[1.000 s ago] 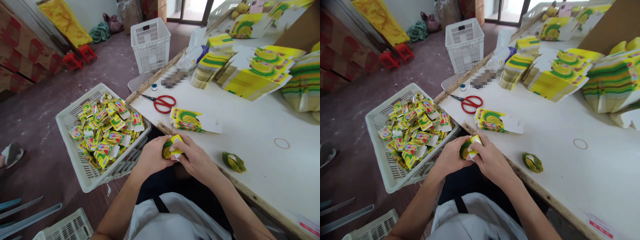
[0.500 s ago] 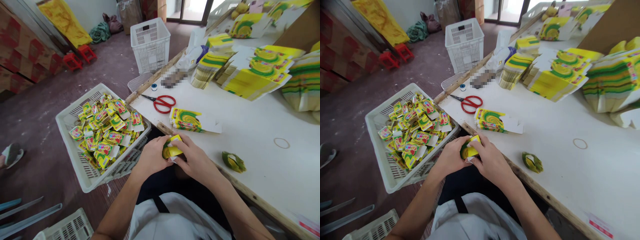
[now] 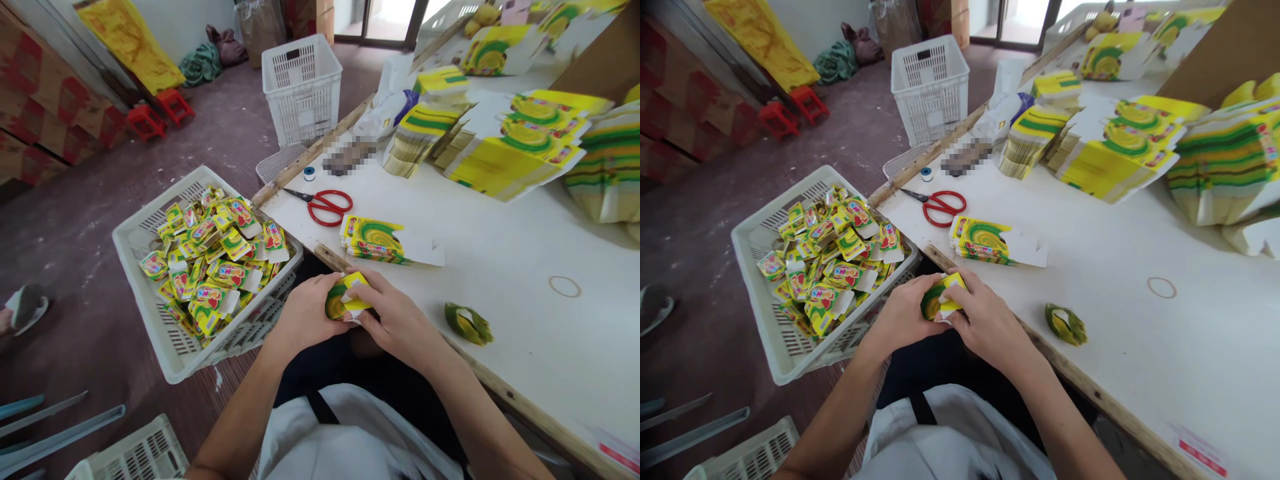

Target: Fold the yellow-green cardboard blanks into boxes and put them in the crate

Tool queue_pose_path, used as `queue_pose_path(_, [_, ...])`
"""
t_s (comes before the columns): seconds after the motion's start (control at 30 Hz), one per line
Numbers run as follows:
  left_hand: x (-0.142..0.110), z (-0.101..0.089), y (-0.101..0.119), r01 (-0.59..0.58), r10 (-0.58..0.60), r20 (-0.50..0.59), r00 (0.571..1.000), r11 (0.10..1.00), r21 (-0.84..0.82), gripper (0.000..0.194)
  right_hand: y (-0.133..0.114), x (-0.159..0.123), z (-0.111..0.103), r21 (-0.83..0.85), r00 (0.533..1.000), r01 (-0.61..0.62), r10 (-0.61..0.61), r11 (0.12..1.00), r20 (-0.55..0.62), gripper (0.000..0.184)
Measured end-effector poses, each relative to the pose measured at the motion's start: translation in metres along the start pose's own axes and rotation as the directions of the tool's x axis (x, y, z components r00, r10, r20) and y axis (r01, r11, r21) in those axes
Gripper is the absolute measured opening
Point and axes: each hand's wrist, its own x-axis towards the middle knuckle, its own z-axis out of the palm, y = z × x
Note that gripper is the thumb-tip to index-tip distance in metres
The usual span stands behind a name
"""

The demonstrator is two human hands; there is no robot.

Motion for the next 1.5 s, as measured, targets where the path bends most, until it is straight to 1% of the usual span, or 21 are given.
queue_pose_path(0.13, [0.0,-0.002,0.001,0.005,-0.005,-0.002,1.0,0.999,0.048,0.062,-0.001,-0.004,0.0,0.001,0.997,0.0,0.0,1.0,0.073,0.02])
queue_pose_path(0.23, [0.001,-0.003,0.003,-0.011,0.012,-0.011,1.0,0.995,0.101,0.059,-0.002,-0.008,0.003,0.046,0.997,0.001,-0.004,0.999,0.075,0.021])
queue_pose_path(0.3, [0.002,-0.003,0.004,-0.018,0.021,-0.021,1.0,0.992,0.122,0.058,-0.002,-0.009,0.007,0.08,1.0,-0.006,0.004,0.997,0.025,0.02])
queue_pose_path(0.4, [0.002,-0.002,0.005,0.002,0.006,-0.062,0.998,0.992,0.128,0.061,0.0,-0.007,0.013,0.139,0.997,0.002,0.008,0.99,-0.076,0.021])
queue_pose_path(0.53, [0.0,-0.003,0.006,0.0,0.01,-0.104,0.995,0.996,0.093,0.062,0.001,-0.004,0.016,0.237,0.99,0.014,0.021,0.971,-0.143,0.031])
queue_pose_path(0.6, [-0.001,-0.003,0.006,-0.023,0.028,-0.109,0.994,0.998,0.055,0.061,0.001,-0.004,0.015,0.335,0.982,0.001,0.062,0.942,-0.177,0.036])
queue_pose_path(0.67, [-0.001,-0.002,0.007,-0.058,0.058,-0.117,0.991,0.998,0.005,0.061,0.002,-0.004,0.014,0.458,0.969,-0.005,0.118,0.889,-0.218,0.042])
queue_pose_path(0.73, [-0.001,-0.001,0.008,-0.087,0.082,-0.142,0.987,0.996,-0.031,0.06,0.002,-0.004,0.014,0.534,0.96,-0.013,0.16,0.846,-0.231,0.049])
queue_pose_path(0.8, [-0.001,0.001,0.007,-0.091,0.084,-0.174,0.981,0.995,-0.035,0.059,0.002,-0.005,0.015,0.518,0.959,-0.025,0.167,0.855,-0.228,0.055])
queue_pose_path(0.9, [-0.001,0.002,0.007,-0.095,0.091,-0.206,0.974,0.995,-0.011,0.056,0.0,-0.006,0.017,0.428,0.957,-0.076,0.186,0.901,-0.221,0.061])
queue_pose_path(1.0, [-0.001,0.002,0.009,-0.103,0.108,-0.234,0.966,0.994,0.034,0.054,-0.004,-0.007,0.019,0.404,0.934,-0.173,0.28,0.898,-0.222,0.058])
queue_pose_path(1.1, [-0.002,0.009,0.013,-0.068,0.088,-0.269,0.959,0.994,0.081,0.053,-0.01,-0.005,0.023,0.389,0.907,-0.222,0.336,0.894,-0.254,0.054])
queue_pose_path(1.2, [-0.003,0.016,0.011,-0.036,0.06,-0.298,0.953,0.996,0.087,0.055,-0.014,-0.001,0.027,0.356,0.901,-0.227,0.335,0.906,-0.277,0.054])
queue_pose_path(1.27, [-0.003,0.014,0.003,-0.036,0.059,-0.316,0.947,0.996,0.079,0.057,-0.013,0.001,0.027,0.338,0.912,-0.207,0.306,0.918,-0.273,0.051])
queue_pose_path(1.33, [-0.002,0.003,-0.013,0.015,0.025,-0.383,0.923,0.995,0.1,0.061,-0.005,0.001,0.019,0.318,0.928,-0.177,0.266,0.931,-0.26,0.048])
queue_pose_path(1.37, [-0.002,-0.006,-0.023,0.084,-0.023,-0.443,0.896,0.989,0.12,0.064,0.001,0.0,0.012,0.3,0.93,-0.167,0.251,0.939,-0.268,0.047])
queue_pose_path(1.4, [-0.002,-0.016,-0.034,0.196,-0.087,-0.542,0.836,0.969,0.147,0.072,0.01,0.0,0.004,0.272,0.924,-0.167,0.247,0.948,-0.291,0.046])
queue_pose_path(1.43, [-0.002,-0.026,-0.044,0.311,-0.144,-0.633,0.761,0.937,0.159,0.089,0.019,0.001,-0.006,0.231,0.909,-0.18,0.251,0.956,-0.334,0.045])
queue_pose_path(1.47, [-0.002,-0.034,-0.053,0.385,-0.177,-0.69,0.702,0.909,0.159,0.104,0.03,0.002,-0.016,0.178,0.889,-0.214,0.267,0.96,-0.372,0.045])
queue_pose_path(1.5, [-0.003,-0.04,-0.06,0.409,-0.185,-0.715,0.674,0.9,0.153,0.11,0.04,0.005,-0.025,0.119,0.867,-0.263,0.288,0.958,-0.406,0.044])
